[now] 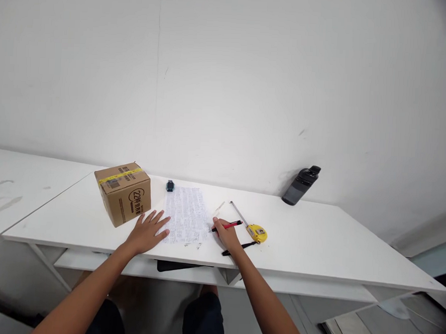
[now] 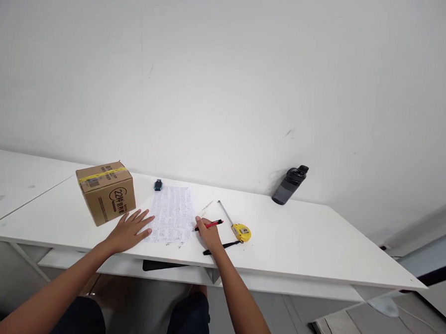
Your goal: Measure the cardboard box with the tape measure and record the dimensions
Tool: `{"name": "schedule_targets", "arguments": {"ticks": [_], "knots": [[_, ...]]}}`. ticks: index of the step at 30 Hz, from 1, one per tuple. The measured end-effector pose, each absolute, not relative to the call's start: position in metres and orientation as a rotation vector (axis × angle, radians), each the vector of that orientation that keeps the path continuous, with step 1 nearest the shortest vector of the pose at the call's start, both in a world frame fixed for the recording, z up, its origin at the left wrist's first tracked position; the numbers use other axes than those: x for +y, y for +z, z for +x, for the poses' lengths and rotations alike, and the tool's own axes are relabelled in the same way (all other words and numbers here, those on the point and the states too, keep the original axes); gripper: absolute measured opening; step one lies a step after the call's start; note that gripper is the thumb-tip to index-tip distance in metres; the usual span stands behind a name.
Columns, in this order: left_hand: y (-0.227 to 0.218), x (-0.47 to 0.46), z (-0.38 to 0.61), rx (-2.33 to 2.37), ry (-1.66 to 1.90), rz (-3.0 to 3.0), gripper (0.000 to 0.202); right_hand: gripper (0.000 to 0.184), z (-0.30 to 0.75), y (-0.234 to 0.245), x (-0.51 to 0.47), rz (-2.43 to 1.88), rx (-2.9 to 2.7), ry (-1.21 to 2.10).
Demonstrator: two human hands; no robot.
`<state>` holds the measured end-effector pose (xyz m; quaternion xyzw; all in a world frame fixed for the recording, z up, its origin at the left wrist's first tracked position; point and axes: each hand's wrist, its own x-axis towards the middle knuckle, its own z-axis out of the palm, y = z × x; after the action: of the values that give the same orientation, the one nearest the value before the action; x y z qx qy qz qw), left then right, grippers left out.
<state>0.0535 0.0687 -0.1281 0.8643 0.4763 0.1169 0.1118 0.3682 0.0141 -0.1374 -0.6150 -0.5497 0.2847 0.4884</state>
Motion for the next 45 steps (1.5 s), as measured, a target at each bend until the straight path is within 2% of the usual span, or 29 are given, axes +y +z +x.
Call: {"name": "schedule_targets", "arguments": {"ticks": [4, 10, 36, 45], "knots": [[-0.125, 0.067, 0.054, 1.396, 0.309, 2.527, 0.062, 0.038, 0.368, -0.139, 0.013, -1.534, -1.347, 0.665], [-0.123, 0.065, 0.054, 1.389, 0.308, 2.514, 0.062, 0.034, 0.369, -0.142, 0.013, -1.538, -1.354, 0.689], [-0.117, 0.062, 0.055, 1.405, 0.225, 2.522, 0.066, 0.039, 0.369, -0.142, 0.011, -1.535, -1.291, 0.605], [-0.113, 0.060, 0.057, 1.412, 0.210, 2.519, 0.067, 0.036, 0.367, -0.136, 0.009, -1.550, -1.282, 0.617]]}}
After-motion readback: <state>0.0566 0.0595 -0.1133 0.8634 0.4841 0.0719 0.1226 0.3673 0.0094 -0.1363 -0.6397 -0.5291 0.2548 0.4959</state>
